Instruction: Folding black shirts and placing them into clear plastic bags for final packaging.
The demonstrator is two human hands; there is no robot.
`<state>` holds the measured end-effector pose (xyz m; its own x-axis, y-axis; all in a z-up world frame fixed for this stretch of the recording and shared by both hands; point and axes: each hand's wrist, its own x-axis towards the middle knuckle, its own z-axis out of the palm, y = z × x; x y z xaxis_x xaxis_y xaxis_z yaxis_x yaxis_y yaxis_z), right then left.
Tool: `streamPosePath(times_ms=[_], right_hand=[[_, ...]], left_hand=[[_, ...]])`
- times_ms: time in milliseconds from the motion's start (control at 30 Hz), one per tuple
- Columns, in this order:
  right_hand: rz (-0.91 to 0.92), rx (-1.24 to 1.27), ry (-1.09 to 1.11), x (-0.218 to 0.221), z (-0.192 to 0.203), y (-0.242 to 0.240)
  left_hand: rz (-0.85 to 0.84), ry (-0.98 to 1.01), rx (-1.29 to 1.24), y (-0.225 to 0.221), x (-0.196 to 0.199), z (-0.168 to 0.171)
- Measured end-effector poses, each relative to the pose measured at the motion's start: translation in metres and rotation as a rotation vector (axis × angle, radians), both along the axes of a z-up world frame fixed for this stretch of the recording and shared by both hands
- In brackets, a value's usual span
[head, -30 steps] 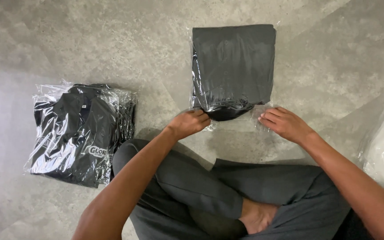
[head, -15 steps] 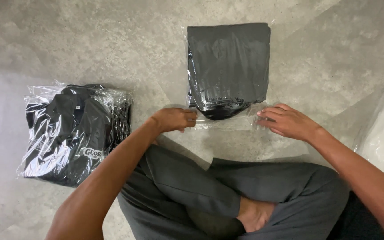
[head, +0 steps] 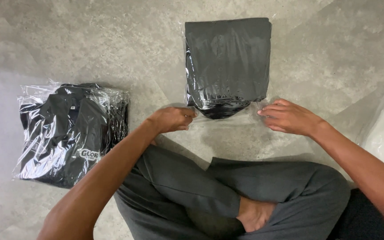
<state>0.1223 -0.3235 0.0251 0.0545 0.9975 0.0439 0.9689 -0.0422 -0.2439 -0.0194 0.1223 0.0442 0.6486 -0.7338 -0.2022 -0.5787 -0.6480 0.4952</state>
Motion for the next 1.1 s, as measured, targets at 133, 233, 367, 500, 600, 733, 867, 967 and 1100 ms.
streamPosePath(times_ms=[133,233,367,500,600,733,867,967,1100], right_hand=[[-0.082,-0.039,0.110,-0.004,0.018,0.002],[-0.419,-0.105,0.548,-0.006,0.033,0.005],[-0.726,-0.121,1.102,0.006,0.025,0.005],[-0.793,-0.082,1.309,0.013,0.017,0.003],[-0.810,-0.103,1.300,0.011,0.017,-0.001],[-0.844,-0.041,1.267,-0.001,0.018,0.001],[-1.023,-0.016,1.107,-0.003,0.004,0.007],[-1.134,-0.061,0.902,-0.004,-0.033,0.003],[-1.214,-0.192,0.676,-0.007,-0.012,0.026]], left_hand=[[0.265,0.273,-0.263,0.003,0.001,-0.004],[0.576,0.555,-0.496,0.006,-0.001,-0.015],[0.831,0.811,-0.627,0.010,0.002,-0.036],[0.922,0.880,-0.678,0.006,0.003,-0.031],[0.791,0.828,-0.691,0.010,0.002,-0.033],[0.761,0.829,-0.784,0.009,0.000,-0.041],[1.138,0.816,-0.595,-0.002,0.003,-0.052],[1.216,0.605,-0.420,-0.016,0.009,-0.057],[1.284,0.233,-0.165,-0.044,0.008,-0.058]])
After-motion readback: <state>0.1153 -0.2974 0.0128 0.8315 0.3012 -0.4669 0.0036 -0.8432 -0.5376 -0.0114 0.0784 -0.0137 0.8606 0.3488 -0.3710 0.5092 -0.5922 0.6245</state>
